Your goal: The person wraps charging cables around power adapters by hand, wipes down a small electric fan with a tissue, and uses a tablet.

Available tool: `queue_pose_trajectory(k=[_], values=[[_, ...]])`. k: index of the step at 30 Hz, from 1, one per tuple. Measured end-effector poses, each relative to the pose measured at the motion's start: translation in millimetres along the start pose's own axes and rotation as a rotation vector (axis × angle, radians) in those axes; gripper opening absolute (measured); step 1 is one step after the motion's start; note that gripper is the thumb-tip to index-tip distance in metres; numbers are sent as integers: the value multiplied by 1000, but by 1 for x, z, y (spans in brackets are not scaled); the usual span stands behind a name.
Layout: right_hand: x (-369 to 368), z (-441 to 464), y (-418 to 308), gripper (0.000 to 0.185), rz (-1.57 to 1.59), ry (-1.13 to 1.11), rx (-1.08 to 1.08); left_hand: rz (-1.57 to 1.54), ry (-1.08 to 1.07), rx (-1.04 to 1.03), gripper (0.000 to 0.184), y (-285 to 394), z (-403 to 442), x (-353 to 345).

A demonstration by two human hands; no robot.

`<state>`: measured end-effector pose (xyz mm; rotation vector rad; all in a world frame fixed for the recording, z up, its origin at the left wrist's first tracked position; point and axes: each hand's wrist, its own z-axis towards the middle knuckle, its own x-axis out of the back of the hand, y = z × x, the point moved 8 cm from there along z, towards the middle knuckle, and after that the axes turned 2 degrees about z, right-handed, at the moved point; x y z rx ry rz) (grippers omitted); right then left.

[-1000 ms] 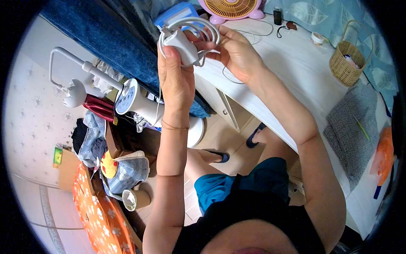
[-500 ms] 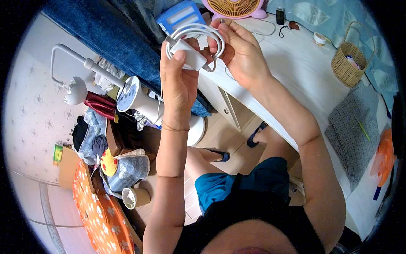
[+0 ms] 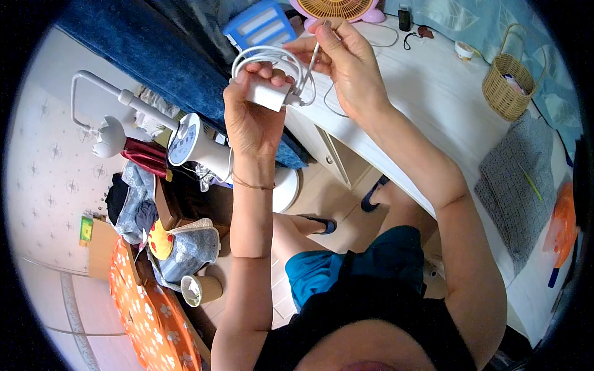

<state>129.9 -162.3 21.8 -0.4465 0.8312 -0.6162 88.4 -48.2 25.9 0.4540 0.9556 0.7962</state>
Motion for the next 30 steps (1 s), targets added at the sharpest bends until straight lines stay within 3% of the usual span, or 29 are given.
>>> queue_pose_trajectory(k=[3, 8, 14, 17, 18, 21, 25, 30], values=[[-7, -5, -17, 19, -40, 8, 186, -160, -24, 27, 16, 3, 5, 4], [-26, -26, -44, 21, -322, -113, 519, -362, -21, 29, 31, 9, 8, 14], [1, -5, -2, 30, 146, 43, 26, -315, -137, 4, 34, 5, 8, 4], [9, 2, 22, 34, 164, 23, -164, -150, -135, 24, 36, -7, 5, -7], [7, 3, 24, 26, 133, 20, -215, -143, -148, 34, 39, -12, 4, -7], [6, 3, 27, 26, 80, -22, -287, -89, -199, 80, 39, -21, 3, -16], [12, 7, 11, 19, 77, 93, -150, -101, -143, 93, 36, -23, 4, -9], [13, 8, 0, 14, 14, 9, -69, -220, -122, 66, 36, -16, 10, 1]])
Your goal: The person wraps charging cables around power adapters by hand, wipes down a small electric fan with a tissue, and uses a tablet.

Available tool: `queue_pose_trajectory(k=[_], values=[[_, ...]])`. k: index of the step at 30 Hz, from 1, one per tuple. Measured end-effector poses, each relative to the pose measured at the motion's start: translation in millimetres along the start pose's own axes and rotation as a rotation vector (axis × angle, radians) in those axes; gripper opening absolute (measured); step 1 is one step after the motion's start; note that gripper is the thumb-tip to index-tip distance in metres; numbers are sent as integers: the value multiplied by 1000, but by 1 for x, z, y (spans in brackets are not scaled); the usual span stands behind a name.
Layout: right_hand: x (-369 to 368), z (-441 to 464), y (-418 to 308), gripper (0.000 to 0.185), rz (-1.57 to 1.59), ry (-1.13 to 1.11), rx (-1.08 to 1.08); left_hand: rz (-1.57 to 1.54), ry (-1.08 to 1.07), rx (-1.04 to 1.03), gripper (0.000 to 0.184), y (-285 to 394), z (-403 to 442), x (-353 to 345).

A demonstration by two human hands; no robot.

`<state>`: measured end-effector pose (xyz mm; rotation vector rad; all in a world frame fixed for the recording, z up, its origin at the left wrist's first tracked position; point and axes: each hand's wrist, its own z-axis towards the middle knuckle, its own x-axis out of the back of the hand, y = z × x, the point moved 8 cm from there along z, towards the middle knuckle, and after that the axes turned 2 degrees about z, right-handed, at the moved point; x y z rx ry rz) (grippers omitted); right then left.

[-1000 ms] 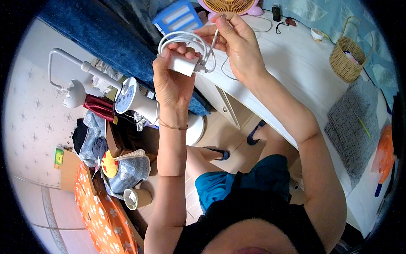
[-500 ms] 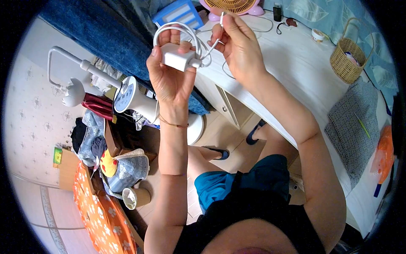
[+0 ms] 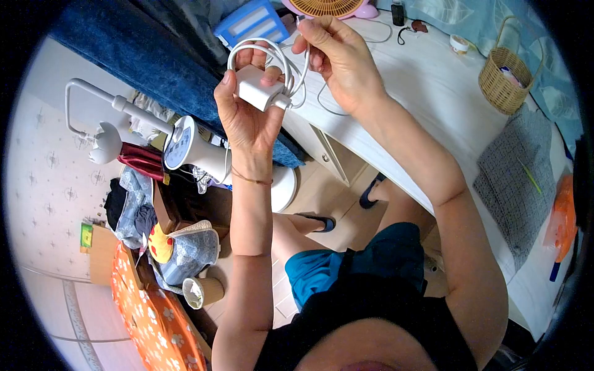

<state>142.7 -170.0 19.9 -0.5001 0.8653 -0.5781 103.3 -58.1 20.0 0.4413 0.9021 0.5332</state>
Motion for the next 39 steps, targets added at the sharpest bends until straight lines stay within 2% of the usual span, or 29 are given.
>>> queue_pose_trajectory(k=[2, 5, 6, 9, 16, 19, 20, 21, 23, 26, 29, 33, 36, 39], values=[[0, -1, 6, 12, -39, 10, 3, 57, -13, -2, 36, 0, -2, -4], [-4, -3, 28, 12, -63, -9, -121, 170, -16, -6, 37, 0, -4, -7], [-9, -4, 31, 15, -149, -114, -166, 214, -13, -8, 37, 1, -4, -6], [-18, -5, 17, 17, -318, -195, -102, 305, 11, 0, 35, 4, -5, -2], [-34, -9, 13, 21, -212, -378, -109, 225, 137, 17, 29, 9, -4, 14], [-44, -10, 11, 22, -198, -458, -21, 236, 213, 26, 27, 10, -5, 18], [-41, -11, 8, 22, -361, -394, 54, 259, 276, 31, 27, 9, -6, 17], [-40, -12, 7, 23, -343, -354, 75, 281, 338, 36, 26, 9, -8, 18], [-38, -13, 6, 26, -307, -274, 116, 240, 273, 75, 24, 3, -7, 21], [-34, -10, -1, 31, -268, -276, 191, 164, 218, 109, 17, -7, -8, 18], [-23, -7, 2, 36, -165, -191, 126, 226, 136, 96, 12, -10, -10, 8], [-21, -6, 6, 23, -329, -192, 253, 362, 32, 81, 5, -5, -7, 1], [-26, -13, -13, 16, -681, -130, 607, 490, 33, 50, 9, -2, -8, 6], [-23, -8, -11, 15, -657, -126, 513, 506, 46, 37, 10, -4, -10, 7]])
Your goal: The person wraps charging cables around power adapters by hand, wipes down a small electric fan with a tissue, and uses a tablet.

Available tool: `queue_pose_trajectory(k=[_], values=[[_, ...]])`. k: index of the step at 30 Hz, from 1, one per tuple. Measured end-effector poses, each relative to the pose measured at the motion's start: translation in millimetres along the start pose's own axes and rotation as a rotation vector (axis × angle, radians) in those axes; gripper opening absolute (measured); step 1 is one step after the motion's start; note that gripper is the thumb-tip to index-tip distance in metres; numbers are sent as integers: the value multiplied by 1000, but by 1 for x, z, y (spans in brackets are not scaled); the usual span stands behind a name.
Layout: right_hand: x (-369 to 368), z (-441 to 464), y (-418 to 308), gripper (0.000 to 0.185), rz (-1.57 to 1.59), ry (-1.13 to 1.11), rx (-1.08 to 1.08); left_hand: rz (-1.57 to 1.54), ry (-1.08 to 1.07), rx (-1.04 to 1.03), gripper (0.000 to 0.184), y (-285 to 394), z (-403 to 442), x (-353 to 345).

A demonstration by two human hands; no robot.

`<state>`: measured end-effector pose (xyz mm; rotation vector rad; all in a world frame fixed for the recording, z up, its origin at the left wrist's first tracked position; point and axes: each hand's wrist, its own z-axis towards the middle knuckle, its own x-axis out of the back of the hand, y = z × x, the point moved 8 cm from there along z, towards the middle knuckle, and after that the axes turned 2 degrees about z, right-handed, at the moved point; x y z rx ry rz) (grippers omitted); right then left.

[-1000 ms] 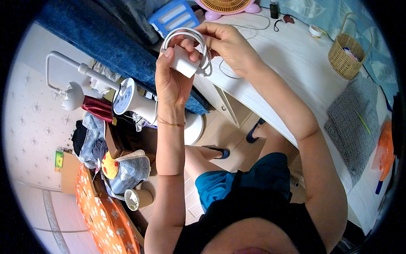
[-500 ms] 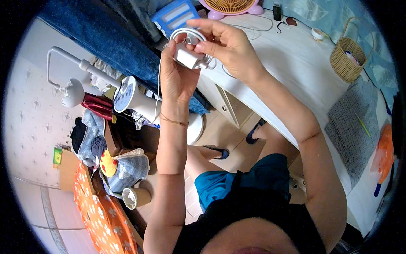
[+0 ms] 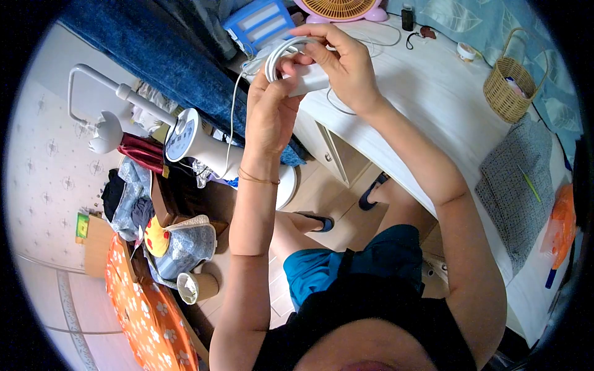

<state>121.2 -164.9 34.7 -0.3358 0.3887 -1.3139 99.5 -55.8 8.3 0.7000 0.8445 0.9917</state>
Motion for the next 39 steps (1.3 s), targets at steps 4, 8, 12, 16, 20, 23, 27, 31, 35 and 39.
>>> queue_pose_trajectory(k=[4, 8, 12, 16, 20, 23, 27, 31, 35, 39], values=[[2, -1, 14, 14, 5, -15, -64, 189, 25, -49, 21, 2, 0, 3], [2, 3, 14, 16, -33, -60, -68, 471, 117, -333, 32, 34, -2, 3], [-2, 2, 28, 17, 158, -120, -273, 484, 82, -347, 15, 43, 2, 3], [-1, 0, 24, 24, 363, -104, -364, 464, 112, -341, 13, 34, 7, 8], [-3, -5, 36, 26, 485, -30, -424, 769, 136, -371, 14, 30, 9, 10], [-5, -5, 34, 27, 396, -86, -435, 1011, 142, -402, 15, 34, 8, 9], [-16, -12, 32, 29, 399, -154, -446, 1053, 150, -472, 12, 46, 7, 2], [-20, -17, 36, 44, 643, -104, -537, 846, 287, -513, 11, 46, 6, 18], [-21, -20, 43, 46, 584, -99, -588, 623, 329, -545, 15, 49, 6, 33], [-21, -14, 35, 34, 466, -216, -522, 603, 339, -488, 16, 48, 8, 37]])
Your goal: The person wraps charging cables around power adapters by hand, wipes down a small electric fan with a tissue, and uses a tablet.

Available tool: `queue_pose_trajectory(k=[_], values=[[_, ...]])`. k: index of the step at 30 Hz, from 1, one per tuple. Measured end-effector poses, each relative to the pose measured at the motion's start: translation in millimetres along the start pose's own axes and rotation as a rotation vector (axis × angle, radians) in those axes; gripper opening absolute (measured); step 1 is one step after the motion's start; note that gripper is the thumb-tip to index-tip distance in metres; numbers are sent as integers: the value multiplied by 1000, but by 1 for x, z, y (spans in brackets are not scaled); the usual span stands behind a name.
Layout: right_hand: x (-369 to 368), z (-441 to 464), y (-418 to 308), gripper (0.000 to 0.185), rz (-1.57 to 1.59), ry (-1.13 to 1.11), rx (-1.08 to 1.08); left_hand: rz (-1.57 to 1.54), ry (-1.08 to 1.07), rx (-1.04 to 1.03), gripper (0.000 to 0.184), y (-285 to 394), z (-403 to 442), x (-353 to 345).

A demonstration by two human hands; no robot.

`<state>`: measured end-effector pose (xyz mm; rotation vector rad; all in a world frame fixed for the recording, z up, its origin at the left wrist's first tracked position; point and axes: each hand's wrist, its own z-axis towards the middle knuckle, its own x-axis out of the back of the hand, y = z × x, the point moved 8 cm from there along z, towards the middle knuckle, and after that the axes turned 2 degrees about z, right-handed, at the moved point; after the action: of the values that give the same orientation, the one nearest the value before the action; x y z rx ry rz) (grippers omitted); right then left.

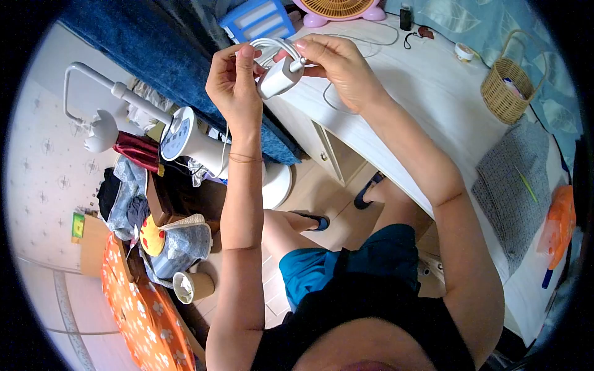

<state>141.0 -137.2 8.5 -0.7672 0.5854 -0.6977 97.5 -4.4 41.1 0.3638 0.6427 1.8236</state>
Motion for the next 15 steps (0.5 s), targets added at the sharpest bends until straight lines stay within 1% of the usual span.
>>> queue_pose_trajectory(k=[3, 4, 7, 9, 10, 13, 14, 15], values=[[-2, 2, 0, 31, -10, -51, 12, 0, -65, 13, 17, -5, 4, -1], [-2, 3, 1, 31, -4, -63, 12, -78, -80, 54, 17, -10, 4, -2], [0, 4, 17, 32, 121, -116, -75, -290, -115, 188, 18, -23, 4, -6], [8, 7, 31, 35, 141, -86, -157, -398, -128, 307, 18, -29, 1, -11], [10, 8, 35, 36, 151, -72, -199, -419, -126, 324, 17, -34, 1, -11], [14, 0, 40, 44, 77, 17, -377, -371, -60, 285, 19, -47, 1, -7], [9, 0, 42, 49, 106, -67, -416, -322, -47, 255, 19, -52, 1, -6], [8, 0, 41, 48, 47, -73, -388, -274, -34, 225, 19, -55, 0, -7]])
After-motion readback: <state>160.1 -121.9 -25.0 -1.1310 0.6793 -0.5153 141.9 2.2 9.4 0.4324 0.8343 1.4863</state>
